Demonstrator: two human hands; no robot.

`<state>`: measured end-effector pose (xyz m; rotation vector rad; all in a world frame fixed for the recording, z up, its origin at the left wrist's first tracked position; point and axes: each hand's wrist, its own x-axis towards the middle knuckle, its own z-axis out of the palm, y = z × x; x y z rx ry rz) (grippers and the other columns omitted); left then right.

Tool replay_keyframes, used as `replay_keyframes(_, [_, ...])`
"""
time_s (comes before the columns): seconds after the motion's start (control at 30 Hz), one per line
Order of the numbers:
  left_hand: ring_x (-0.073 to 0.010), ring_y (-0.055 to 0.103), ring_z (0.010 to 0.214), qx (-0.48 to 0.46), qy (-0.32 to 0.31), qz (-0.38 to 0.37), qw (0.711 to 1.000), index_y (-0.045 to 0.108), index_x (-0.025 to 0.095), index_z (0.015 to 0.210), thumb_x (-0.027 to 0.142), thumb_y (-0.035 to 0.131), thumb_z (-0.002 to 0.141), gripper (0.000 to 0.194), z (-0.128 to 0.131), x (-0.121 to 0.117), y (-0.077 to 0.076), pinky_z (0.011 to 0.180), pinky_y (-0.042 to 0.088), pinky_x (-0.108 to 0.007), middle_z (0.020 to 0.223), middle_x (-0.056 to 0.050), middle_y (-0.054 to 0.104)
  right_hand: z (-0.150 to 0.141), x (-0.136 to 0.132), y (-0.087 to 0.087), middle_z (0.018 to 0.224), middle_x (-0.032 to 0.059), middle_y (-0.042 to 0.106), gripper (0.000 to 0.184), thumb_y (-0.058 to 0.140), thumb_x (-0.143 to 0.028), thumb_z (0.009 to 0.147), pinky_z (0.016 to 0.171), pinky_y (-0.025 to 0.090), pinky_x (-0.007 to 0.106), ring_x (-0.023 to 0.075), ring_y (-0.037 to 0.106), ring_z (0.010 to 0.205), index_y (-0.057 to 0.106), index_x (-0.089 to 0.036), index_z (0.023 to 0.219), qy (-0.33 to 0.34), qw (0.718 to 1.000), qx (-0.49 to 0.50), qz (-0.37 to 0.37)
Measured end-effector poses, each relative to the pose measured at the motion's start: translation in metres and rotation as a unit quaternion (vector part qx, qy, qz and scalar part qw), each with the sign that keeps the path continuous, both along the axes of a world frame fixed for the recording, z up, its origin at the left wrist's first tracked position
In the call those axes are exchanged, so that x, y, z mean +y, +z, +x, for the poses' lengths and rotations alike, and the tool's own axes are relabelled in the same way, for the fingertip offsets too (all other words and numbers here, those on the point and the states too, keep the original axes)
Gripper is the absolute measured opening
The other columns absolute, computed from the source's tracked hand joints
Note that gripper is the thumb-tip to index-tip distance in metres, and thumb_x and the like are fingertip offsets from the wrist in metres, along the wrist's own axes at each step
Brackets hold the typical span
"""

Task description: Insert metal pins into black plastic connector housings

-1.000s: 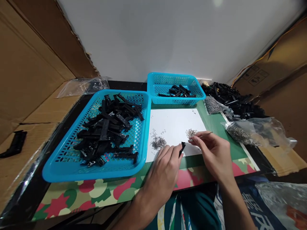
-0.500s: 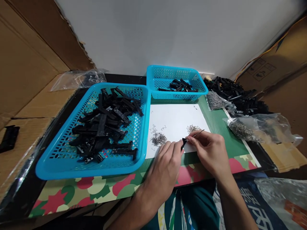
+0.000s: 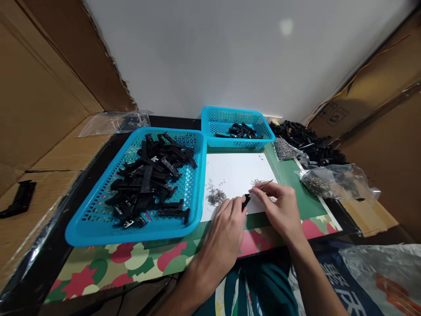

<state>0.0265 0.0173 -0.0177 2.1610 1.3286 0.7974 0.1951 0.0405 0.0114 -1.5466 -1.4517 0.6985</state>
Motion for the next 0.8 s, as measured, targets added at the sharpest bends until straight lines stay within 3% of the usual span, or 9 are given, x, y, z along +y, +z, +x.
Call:
replay_keyframes(0.1, [-0.0239, 0.069, 0.099, -0.059, 0.016, 0.008, 0.998, 0.055, 0.025, 0.125, 0.015, 0.051, 0.108, 0.02, -0.002, -0.003, 0.005, 0.084, 0.058, -0.037, 0.108, -0.005, 0.07, 0.003, 0.025, 0.014, 0.089, 0.005, 0.075, 0.022, 0.052, -0.029, 0.104, 0.073, 0.048, 0.03, 0.0192, 0.067, 0.079, 0.07, -0.02, 0.096, 0.044, 0.998, -0.026, 0.041])
replay_keyframes(0.23, [-0.0221, 0.063, 0.088, -0.071, -0.037, 0.035, 0.996, 0.057, 0.025, 0.113, 0.013, 0.051, 0.107, 0.015, -0.007, -0.007, 0.015, 0.077, 0.052, -0.035, 0.095, -0.001, 0.067, -0.001, 0.071, 0.018, 0.072, -0.0022, 0.058, 0.028, 0.045, -0.022, 0.104, 0.064, 0.036, 0.027, 0.015, 0.05, 0.065, 0.072, -0.02, 0.096, 0.258, 0.958, -0.119, -0.04])
replay_keyframes(0.3, [-0.022, 0.061, 0.087, -0.065, -0.058, 0.035, 0.996, 0.059, 0.025, 0.11, 0.014, 0.049, 0.109, 0.014, -0.008, -0.007, 0.017, 0.077, 0.049, -0.035, 0.093, -0.001, 0.065, -0.007, 0.087, 0.011, 0.071, -0.004, 0.055, 0.021, 0.053, -0.025, 0.102, 0.064, 0.034, 0.026, 0.0141, 0.047, 0.066, 0.073, -0.02, 0.101, 0.317, 0.939, -0.125, -0.047])
replay_keyframes(0.5, [-0.0232, 0.058, 0.086, -0.034, 0.001, -0.001, 0.999, 0.061, 0.022, 0.105, 0.019, 0.044, 0.112, 0.019, -0.007, -0.004, 0.013, 0.073, 0.044, -0.036, 0.094, -0.004, 0.063, -0.019, 0.106, -0.005, 0.064, -0.0094, 0.034, 0.007, 0.075, -0.024, 0.089, 0.061, 0.027, 0.026, 0.0112, 0.031, 0.061, 0.077, -0.018, 0.093, 0.338, 0.933, -0.119, -0.037])
replay_keyframes(0.63, [-0.0244, 0.057, 0.087, -0.004, 0.002, 0.005, 1.0, 0.063, 0.022, 0.1, 0.02, 0.041, 0.113, 0.026, -0.007, -0.004, 0.01, 0.075, 0.042, -0.037, 0.091, -0.004, 0.061, -0.019, 0.112, -0.004, 0.065, -0.0081, 0.039, 0.007, 0.073, -0.017, 0.086, 0.063, 0.028, 0.027, 0.0108, 0.035, 0.063, 0.079, -0.016, 0.091, 0.364, 0.922, -0.128, -0.044])
replay_keyframes(0.8, [-0.0226, 0.056, 0.088, -0.051, 0.004, -0.04, 0.998, 0.065, 0.023, 0.103, 0.023, 0.04, 0.113, 0.027, -0.008, -0.002, 0.011, 0.076, 0.04, -0.034, 0.092, -0.003, 0.06, -0.016, 0.118, 0.002, 0.062, -0.0079, 0.042, 0.005, 0.072, -0.012, 0.084, 0.061, 0.028, 0.027, 0.0103, 0.035, 0.061, 0.076, -0.014, 0.084, 0.4, 0.906, -0.118, -0.065])
